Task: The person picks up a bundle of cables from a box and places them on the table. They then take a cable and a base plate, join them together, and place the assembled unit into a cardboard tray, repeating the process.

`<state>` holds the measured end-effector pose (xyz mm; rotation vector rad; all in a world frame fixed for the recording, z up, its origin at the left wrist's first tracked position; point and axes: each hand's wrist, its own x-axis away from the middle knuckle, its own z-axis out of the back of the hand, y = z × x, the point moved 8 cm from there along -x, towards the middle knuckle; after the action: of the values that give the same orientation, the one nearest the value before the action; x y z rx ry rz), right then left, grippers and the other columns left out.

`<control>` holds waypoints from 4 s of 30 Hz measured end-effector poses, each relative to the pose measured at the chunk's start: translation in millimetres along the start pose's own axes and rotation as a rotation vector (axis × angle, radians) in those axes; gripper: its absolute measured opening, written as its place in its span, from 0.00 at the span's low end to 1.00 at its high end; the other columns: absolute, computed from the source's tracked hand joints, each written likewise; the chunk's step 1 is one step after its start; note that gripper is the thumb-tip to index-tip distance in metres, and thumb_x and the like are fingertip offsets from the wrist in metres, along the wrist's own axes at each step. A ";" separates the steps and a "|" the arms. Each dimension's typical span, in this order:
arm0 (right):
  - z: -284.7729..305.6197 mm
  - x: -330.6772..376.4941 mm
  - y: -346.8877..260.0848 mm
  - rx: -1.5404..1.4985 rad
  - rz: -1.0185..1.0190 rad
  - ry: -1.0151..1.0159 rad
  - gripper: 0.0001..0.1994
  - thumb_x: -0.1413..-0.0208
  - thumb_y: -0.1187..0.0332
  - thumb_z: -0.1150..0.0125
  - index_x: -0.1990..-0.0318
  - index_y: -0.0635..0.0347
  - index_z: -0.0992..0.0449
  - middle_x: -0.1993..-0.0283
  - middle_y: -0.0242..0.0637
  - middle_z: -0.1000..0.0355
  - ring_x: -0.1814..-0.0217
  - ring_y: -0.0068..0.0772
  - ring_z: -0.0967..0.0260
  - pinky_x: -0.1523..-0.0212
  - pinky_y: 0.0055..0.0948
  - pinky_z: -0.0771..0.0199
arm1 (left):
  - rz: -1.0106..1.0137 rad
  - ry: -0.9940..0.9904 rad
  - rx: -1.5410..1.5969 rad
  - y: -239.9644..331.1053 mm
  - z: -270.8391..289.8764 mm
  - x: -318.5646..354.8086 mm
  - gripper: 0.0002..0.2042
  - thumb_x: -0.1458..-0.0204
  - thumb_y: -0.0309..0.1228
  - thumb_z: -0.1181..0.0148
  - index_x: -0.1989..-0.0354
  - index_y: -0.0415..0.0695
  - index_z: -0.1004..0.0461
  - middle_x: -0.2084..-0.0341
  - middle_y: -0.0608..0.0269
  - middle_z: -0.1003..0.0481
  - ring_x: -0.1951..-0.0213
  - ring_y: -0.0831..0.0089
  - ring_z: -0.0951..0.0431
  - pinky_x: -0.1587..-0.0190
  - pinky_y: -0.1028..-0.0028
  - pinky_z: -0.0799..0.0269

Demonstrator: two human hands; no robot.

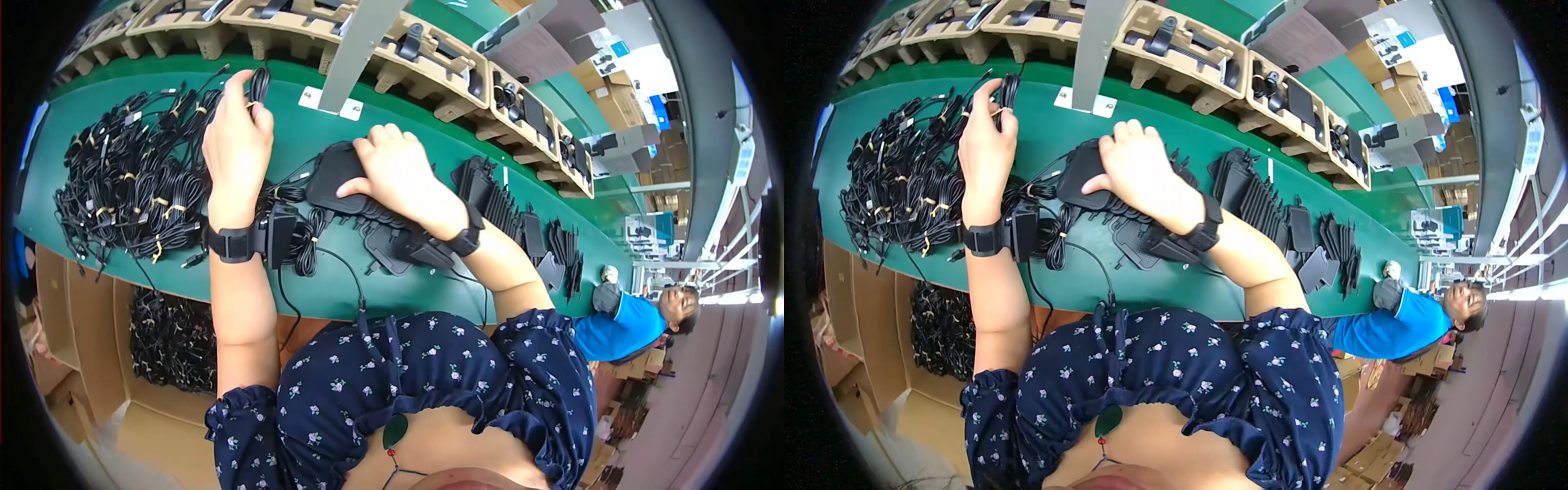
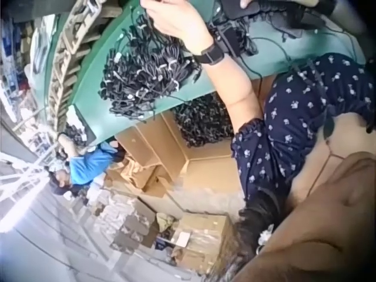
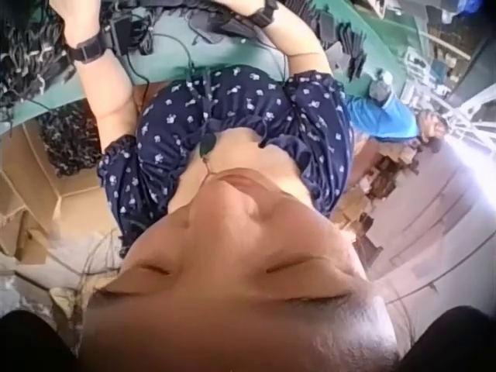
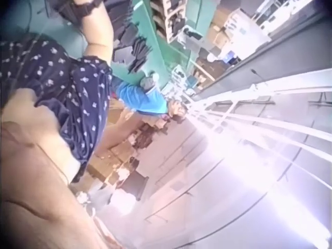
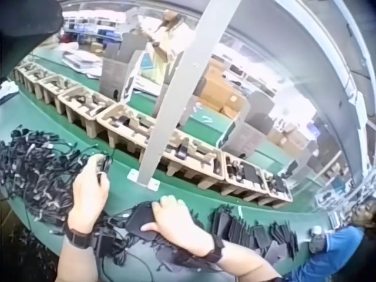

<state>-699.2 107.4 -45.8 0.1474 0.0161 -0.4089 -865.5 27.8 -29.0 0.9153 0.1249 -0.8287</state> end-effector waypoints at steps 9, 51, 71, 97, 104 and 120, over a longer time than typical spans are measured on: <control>-22.9 -19.2 9.8 -0.158 -0.034 -0.197 0.35 0.67 0.40 0.34 0.56 0.58 0.28 0.61 0.44 0.34 0.52 0.44 0.37 0.53 0.40 0.36 | 0.085 0.037 0.195 3.8 7.3 2.2 0.18 0.49 0.28 0.49 0.47 0.47 0.35 0.64 0.52 0.27 0.63 0.58 0.25 0.60 0.63 0.30; 25.3 -46.3 285.3 -0.354 -0.304 0.826 0.07 0.47 0.68 0.48 0.64 0.53 0.23 0.67 0.43 0.29 0.60 0.47 0.36 0.59 0.39 0.34 | -0.165 -0.261 0.500 52.2 -25.1 21.9 0.10 0.55 0.20 0.41 0.62 0.36 0.30 0.69 0.53 0.28 0.67 0.61 0.26 0.62 0.72 0.31; 262.1 78.4 -92.3 -0.386 0.981 0.868 0.10 0.69 0.61 0.41 0.84 0.54 0.35 0.77 0.27 0.41 0.74 0.28 0.41 0.75 0.28 0.44 | -0.427 -0.122 0.438 77.6 -9.5 32.0 0.09 0.54 0.20 0.41 0.63 0.38 0.30 0.70 0.53 0.28 0.68 0.59 0.25 0.63 0.70 0.29; 102.4 4.0 -23.7 -0.463 0.352 0.337 0.27 0.51 0.63 0.40 0.43 0.59 0.35 0.48 0.44 0.31 0.54 0.43 0.29 0.59 0.32 0.28 | -0.219 -0.352 1.224 59.2 -19.6 44.2 0.18 0.50 0.23 0.43 0.51 0.39 0.37 0.63 0.60 0.29 0.65 0.76 0.27 0.62 0.78 0.30; 82.3 -15.1 2.9 -0.611 0.114 0.351 0.25 0.52 0.72 0.39 0.44 0.55 0.32 0.66 0.39 0.28 0.67 0.39 0.28 0.66 0.30 0.28 | 0.147 -0.575 1.479 49.1 -47.6 43.2 0.28 0.48 0.21 0.45 0.40 0.41 0.51 0.61 0.56 0.30 0.68 0.75 0.26 0.75 0.83 0.30; 63.5 -24.4 43.3 -1.777 -0.158 0.449 0.17 0.37 0.58 0.55 0.55 0.65 0.33 0.69 0.30 0.36 0.71 0.18 0.44 0.67 0.18 0.42 | -0.090 -0.565 1.237 61.1 -69.6 56.1 0.44 0.54 0.28 0.35 0.34 0.44 0.61 0.49 0.49 0.35 0.46 0.65 0.34 0.42 0.65 0.41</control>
<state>-705.2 147.0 24.1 -1.5265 0.8131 -0.3876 -768.5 67.1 -56.7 1.7686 -0.9451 -1.2249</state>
